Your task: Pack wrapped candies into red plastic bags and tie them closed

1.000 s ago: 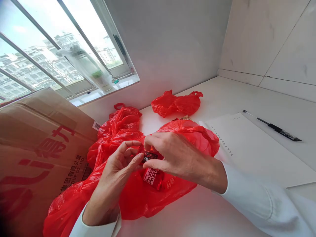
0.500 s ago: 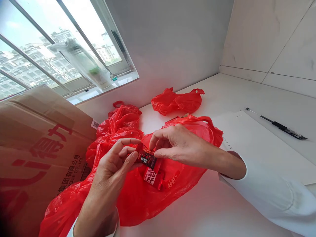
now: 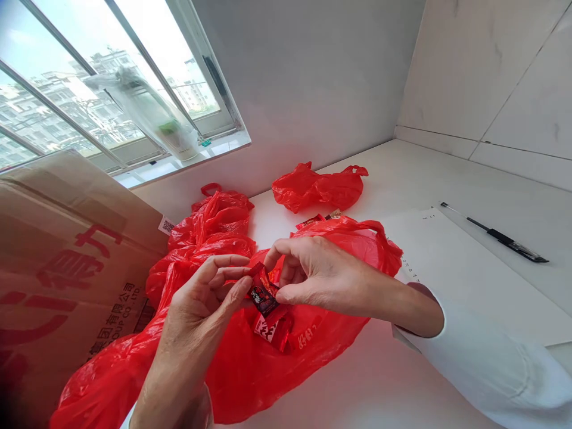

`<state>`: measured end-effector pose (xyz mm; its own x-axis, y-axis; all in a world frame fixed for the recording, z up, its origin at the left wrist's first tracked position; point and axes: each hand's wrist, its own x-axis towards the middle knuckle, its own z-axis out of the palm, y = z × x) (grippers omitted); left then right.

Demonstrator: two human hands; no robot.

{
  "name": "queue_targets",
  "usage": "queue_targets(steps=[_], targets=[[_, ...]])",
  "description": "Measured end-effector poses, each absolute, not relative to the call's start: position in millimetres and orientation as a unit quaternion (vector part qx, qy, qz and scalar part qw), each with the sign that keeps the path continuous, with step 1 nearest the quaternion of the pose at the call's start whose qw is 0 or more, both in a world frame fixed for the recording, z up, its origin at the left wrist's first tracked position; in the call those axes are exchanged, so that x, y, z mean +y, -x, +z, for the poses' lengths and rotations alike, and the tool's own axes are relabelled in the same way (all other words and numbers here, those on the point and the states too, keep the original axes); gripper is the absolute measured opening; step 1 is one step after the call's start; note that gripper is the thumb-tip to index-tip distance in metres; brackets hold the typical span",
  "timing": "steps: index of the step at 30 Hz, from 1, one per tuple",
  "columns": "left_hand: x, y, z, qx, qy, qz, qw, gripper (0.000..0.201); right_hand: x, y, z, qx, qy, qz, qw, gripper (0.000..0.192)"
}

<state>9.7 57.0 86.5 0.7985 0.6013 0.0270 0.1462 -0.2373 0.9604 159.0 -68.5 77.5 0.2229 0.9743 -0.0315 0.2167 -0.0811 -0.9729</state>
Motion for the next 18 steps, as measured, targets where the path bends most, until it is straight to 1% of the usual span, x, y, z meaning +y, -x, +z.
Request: queue_targets(steps=[6, 12, 15, 18], targets=[[56.5, -9.9, 83.3, 0.231, -0.757, 0.215, 0.572, 0.007, -68.8, -161.4, 77.3, -0.476, 0.606, 0.412, 0.485, 0.026], [54.7, -10.6, 83.2, 0.237, -0.716, 0.237, 0.612, 0.007, -67.4, -162.1, 75.4, -0.464, 0.572, 0.456, 0.499, 0.029], [54.3, -11.5, 82.4, 0.245, -0.728, 0.253, 0.588, 0.008, -65.6, -161.0, 73.5, -0.444, 0.565, 0.467, 0.515, 0.029], [52.0, -11.0, 81.6, 0.256, -0.760, 0.258, 0.539, 0.016, -63.4, -159.5, 72.1, -0.426, 0.586, 0.436, 0.534, 0.028]])
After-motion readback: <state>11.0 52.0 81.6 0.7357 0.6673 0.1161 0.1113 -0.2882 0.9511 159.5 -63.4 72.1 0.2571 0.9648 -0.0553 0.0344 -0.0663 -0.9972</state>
